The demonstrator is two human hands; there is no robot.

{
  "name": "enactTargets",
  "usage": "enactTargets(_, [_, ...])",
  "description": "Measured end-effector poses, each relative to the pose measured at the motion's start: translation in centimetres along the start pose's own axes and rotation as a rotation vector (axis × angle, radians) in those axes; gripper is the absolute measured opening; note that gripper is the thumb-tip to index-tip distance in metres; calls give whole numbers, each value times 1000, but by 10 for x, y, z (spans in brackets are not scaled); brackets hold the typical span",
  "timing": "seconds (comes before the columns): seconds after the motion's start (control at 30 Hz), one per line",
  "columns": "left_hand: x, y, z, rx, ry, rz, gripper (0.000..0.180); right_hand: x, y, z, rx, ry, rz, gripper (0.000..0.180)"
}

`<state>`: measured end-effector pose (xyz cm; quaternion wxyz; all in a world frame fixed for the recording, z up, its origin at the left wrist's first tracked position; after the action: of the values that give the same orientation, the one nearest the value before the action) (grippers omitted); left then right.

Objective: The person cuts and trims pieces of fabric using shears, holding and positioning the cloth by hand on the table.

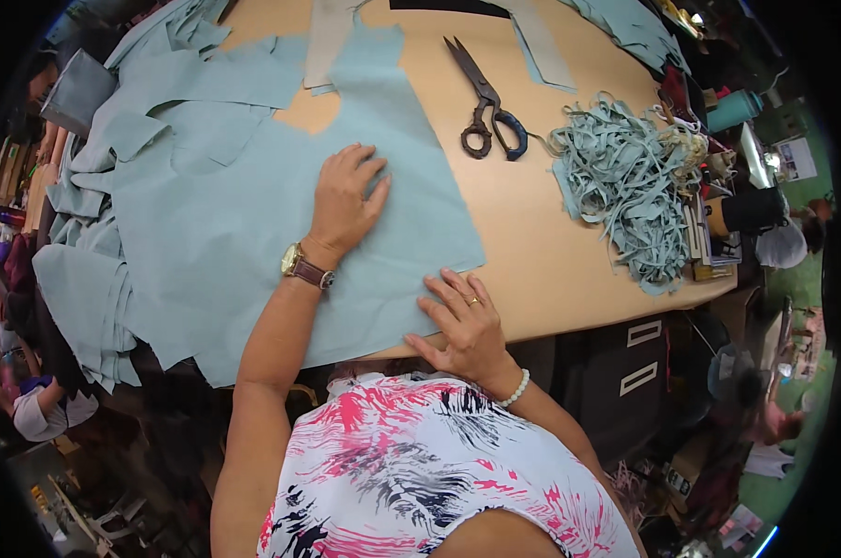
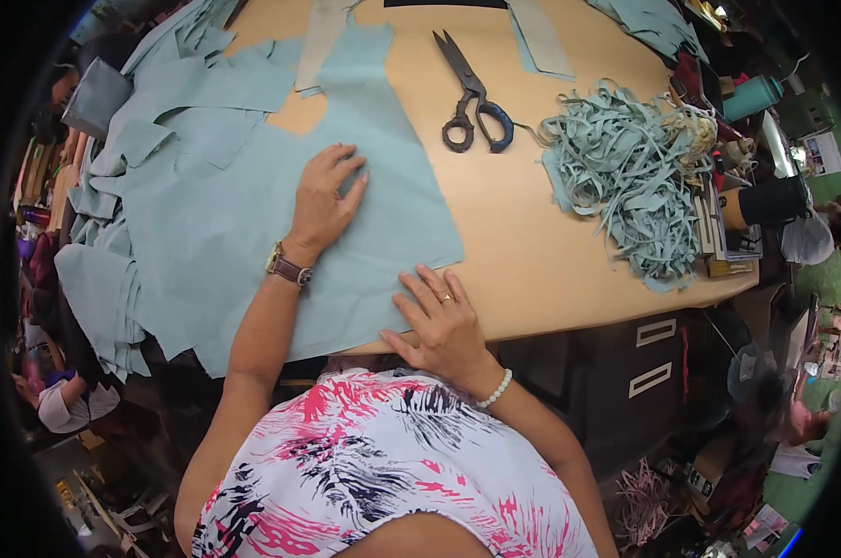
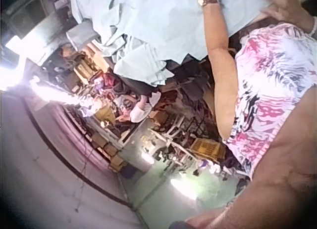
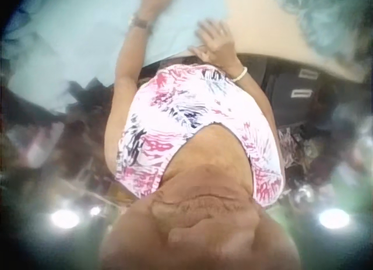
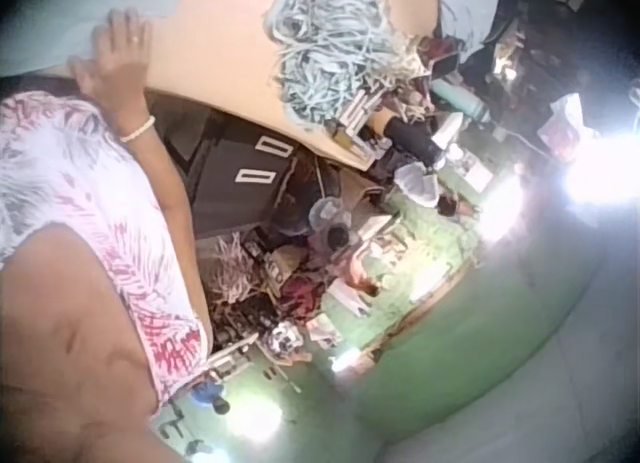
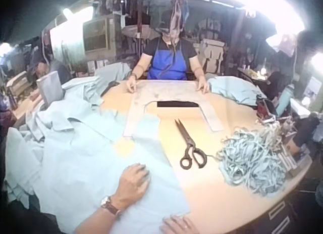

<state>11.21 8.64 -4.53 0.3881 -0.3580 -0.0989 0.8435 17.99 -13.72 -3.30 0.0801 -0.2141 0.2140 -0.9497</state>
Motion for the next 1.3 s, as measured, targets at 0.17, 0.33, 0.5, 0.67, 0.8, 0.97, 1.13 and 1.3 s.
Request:
enactTargets(0.17, [-3, -3, -1, 5, 7, -12, 23, -2, 0, 0, -29, -16, -31, 35])
enactTargets(0.33, [-5, -1, -2, -2, -29, -36, 24, -3, 1, 0, -55, -13, -49, 32])
enactTargets(0.5, [-6, 0, -4, -9, -90, -70, 25, -3, 3, -1, -84, -34, -48, 31])
enactTargets(0.67, [-8, 0, -6, -4, -152, -94, 27, -3, 2, 1, -67, -39, -47, 29])
enactTargets(0.8, [-11, -1, -9, -32, -229, -132, 26, -5, 2, 1, -67, -43, -41, 27])
enactTargets(0.97, [-14, -7, -15, -11, -308, -132, 18, -5, 2, 0, -75, -55, -37, 26])
enactTargets(1.13, [-18, -7, -14, 46, -366, -101, 25, -5, 3, 0, -82, -51, -37, 25])
enactTargets(1.3, [-15, -8, -16, 38, -351, -116, 26, -6, 2, 0, -92, -60, -46, 24])
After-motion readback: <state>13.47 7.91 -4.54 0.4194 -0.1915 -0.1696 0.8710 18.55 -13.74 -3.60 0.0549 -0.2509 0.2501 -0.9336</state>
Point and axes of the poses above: each hand's wrist, its own y-axis away from the middle knuckle, its own z-axis out of the back of the hand, x = y × z, the point moved 1 cm from there along -y, towards the middle knuckle, and after that the axes turned 12 degrees about z, right-handed, at the moved point
